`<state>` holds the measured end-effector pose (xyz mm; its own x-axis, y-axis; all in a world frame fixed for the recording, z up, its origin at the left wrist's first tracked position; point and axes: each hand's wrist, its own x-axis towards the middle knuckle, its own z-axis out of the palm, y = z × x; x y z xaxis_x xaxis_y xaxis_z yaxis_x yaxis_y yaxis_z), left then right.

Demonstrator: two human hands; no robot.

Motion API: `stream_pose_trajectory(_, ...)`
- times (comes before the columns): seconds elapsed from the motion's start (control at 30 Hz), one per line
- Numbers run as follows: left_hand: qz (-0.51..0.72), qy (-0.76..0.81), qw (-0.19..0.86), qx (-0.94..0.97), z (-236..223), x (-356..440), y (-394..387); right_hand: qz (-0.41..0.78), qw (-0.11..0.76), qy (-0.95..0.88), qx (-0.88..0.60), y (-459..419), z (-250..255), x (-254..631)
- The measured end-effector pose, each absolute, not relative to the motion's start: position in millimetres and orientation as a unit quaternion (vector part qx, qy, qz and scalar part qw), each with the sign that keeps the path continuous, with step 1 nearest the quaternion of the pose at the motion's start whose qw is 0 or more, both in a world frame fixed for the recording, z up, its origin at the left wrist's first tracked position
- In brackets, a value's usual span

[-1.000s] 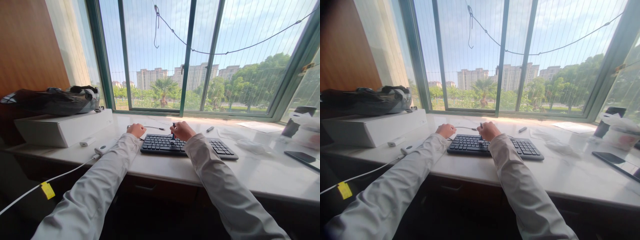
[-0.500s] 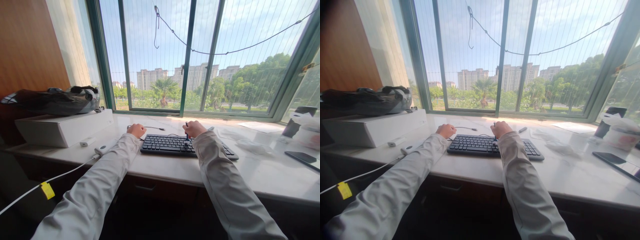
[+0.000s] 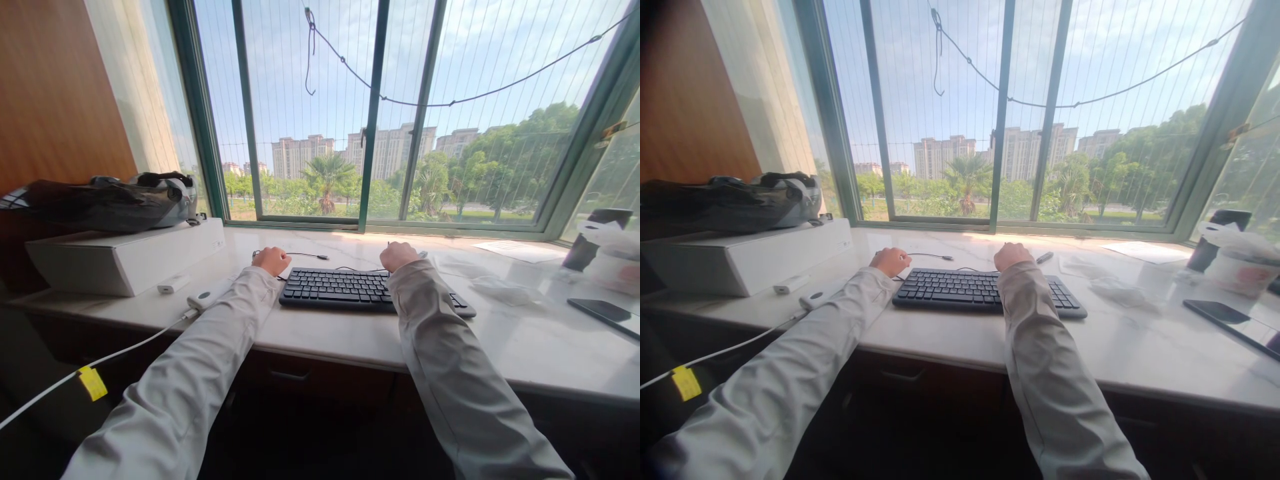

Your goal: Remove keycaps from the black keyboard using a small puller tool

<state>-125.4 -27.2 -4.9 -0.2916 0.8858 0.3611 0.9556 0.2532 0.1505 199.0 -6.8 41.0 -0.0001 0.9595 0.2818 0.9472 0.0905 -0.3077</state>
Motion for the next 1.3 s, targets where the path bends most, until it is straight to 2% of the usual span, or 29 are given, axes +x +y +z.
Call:
stream_pose_trajectory(0.13,-0.171,-0.786,0.099,-0.586,-5.3,-126.2,-26.5,0.019,0.177,-0.668,-0.722,-16.2,48.9,199.7)
stream_pose_trajectory(0.3,-0.171,-0.787,0.096,-0.585,-4.4,-125.4,-27.5,0.029,0.220,-0.670,-0.708,-15.2,50.4,195.1)
stream_pose_trajectory(0.6,-0.168,-0.792,0.095,-0.579,-2.8,-123.0,-29.8,0.021,0.358,-0.831,-0.425,-27.9,29.7,130.9)
stream_pose_trajectory(0.8,-0.164,-0.791,0.098,-0.581,-3.9,-124.2,-28.7,0.175,0.385,-0.854,-0.304,-37.0,5.8,100.7)
stream_pose_trajectory(1.03,-0.166,-0.788,0.103,-0.584,-6.3,-127.1,-25.4,0.322,0.390,-0.819,-0.270,-35.3,-9.4,83.7)
stream_pose_trajectory(1.13,-0.164,-0.789,0.104,-0.583,-6.3,-127.5,-25.1,0.351,0.388,-0.809,-0.268,-35.0,-11.4,80.6)
stream_pose_trajectory(1.3,-0.161,-0.792,0.095,-0.581,-3.8,-125.3,-27.7,0.334,0.357,-0.819,-0.299,-34.8,-12.9,81.9)
